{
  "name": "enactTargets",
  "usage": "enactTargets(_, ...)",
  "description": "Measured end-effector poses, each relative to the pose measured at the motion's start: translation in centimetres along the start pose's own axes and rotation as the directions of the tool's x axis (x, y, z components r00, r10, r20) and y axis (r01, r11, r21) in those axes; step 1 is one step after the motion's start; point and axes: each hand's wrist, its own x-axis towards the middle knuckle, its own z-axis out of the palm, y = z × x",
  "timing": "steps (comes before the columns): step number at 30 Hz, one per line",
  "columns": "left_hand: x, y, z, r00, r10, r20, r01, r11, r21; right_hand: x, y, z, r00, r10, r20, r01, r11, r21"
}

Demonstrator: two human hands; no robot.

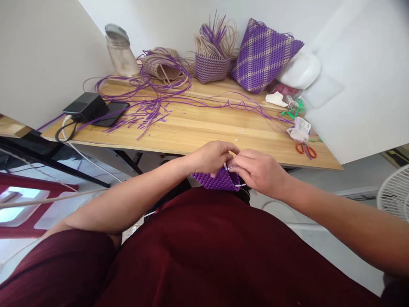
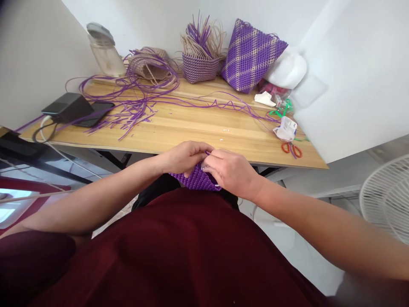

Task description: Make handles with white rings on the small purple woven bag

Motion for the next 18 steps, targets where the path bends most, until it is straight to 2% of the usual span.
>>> enactTargets(4,-1.2,-1.3,0.7,0.979,0.107,-0.176,-0.109,0.994,-0.006,0.3,1.2,0.2,0.983,0.172,0.069,-0.183,0.956,0.23)
enactTargets(6,-2.0,-2.0,1.2,0.946,0.183,-0.268,-0.178,0.983,0.041,0.5,1.5,0.2,0.969,0.223,0.109,-0.246,0.926,0.287)
enactTargets(8,-2.7,-2.6,1.7,0.892,0.262,-0.369,-0.239,0.965,0.109,0.6,1.5,0.2,0.96,0.252,0.12,-0.276,0.917,0.289)
enactTargets(11,-3.5,-3.2,2.4,0.826,0.305,-0.473,-0.24,0.951,0.192,0.9,1.2,0.0,0.954,0.283,0.103,-0.3,0.92,0.251)
enactTargets(14,-3.6,-3.5,3.0,0.81,0.283,-0.514,-0.189,0.955,0.228,1.1,1.0,-0.1,0.956,0.283,0.078,-0.294,0.926,0.237)
enactTargets(18,-2.9,-3.8,3.1,0.756,0.367,-0.541,-0.207,0.919,0.334,1.4,1.3,0.1,0.987,0.157,0.038,-0.16,0.98,0.121)
